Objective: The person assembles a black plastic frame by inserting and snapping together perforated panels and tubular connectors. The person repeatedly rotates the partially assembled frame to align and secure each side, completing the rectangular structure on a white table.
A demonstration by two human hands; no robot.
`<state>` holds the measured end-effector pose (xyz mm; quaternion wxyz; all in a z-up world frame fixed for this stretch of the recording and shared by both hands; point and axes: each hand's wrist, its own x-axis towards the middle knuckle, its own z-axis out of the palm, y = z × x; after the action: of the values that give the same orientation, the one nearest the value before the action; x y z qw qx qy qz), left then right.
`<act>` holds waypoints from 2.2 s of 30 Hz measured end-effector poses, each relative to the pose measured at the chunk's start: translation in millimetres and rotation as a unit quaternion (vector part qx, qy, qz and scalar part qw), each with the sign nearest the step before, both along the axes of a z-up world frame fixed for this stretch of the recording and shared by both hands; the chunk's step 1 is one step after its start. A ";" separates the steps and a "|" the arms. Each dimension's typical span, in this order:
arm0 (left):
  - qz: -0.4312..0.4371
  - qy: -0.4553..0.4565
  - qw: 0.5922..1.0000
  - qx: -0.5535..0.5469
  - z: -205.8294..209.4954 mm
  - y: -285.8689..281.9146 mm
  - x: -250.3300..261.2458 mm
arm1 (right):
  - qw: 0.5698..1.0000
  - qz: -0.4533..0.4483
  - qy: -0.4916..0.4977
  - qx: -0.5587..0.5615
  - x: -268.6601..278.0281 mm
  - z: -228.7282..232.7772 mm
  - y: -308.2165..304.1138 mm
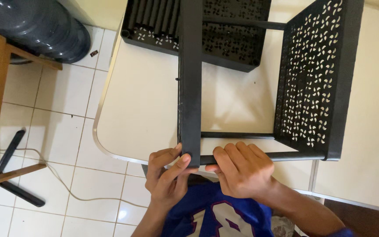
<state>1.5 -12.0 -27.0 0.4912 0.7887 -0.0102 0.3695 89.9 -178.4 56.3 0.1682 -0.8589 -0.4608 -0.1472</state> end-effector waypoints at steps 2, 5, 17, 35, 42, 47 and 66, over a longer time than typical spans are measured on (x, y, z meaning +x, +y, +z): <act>-0.002 -0.001 1.000 0.007 -0.8 1.3 0.2 | 1.000 0.000 0.007 0.013 0.3 1.3 1.5; -0.001 -0.003 1.000 0.010 -2.3 1.5 2.1 | 1.000 -0.013 0.009 0.013 -0.7 0.9 2.2; 0.030 0.036 0.999 -0.021 -10.1 -11.2 -2.6 | 0.979 -0.161 -0.046 0.113 -29.9 -19.9 -37.4; 0.114 0.090 0.989 -0.017 -5.9 -34.1 4.0 | 0.859 -0.414 0.079 0.290 -38.7 -63.3 -125.2; 0.135 0.084 0.987 -0.037 -4.2 -36.6 4.6 | 0.847 -0.337 0.186 0.368 -19.9 -97.4 -130.3; 0.145 0.074 0.986 -0.030 3.5 -28.9 5.3 | 0.839 -0.261 0.212 0.428 -8.9 -100.8 -141.1; 0.011 -0.147 0.989 0.000 122.0 16.1 -14.7 | 0.842 -0.153 0.144 0.498 -45.5 55.6 -152.4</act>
<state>-13.3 4.1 95.0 0.4802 0.7260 -0.0741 0.4867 44.4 -330.8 111.9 0.6127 -0.7307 -0.1590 -0.2556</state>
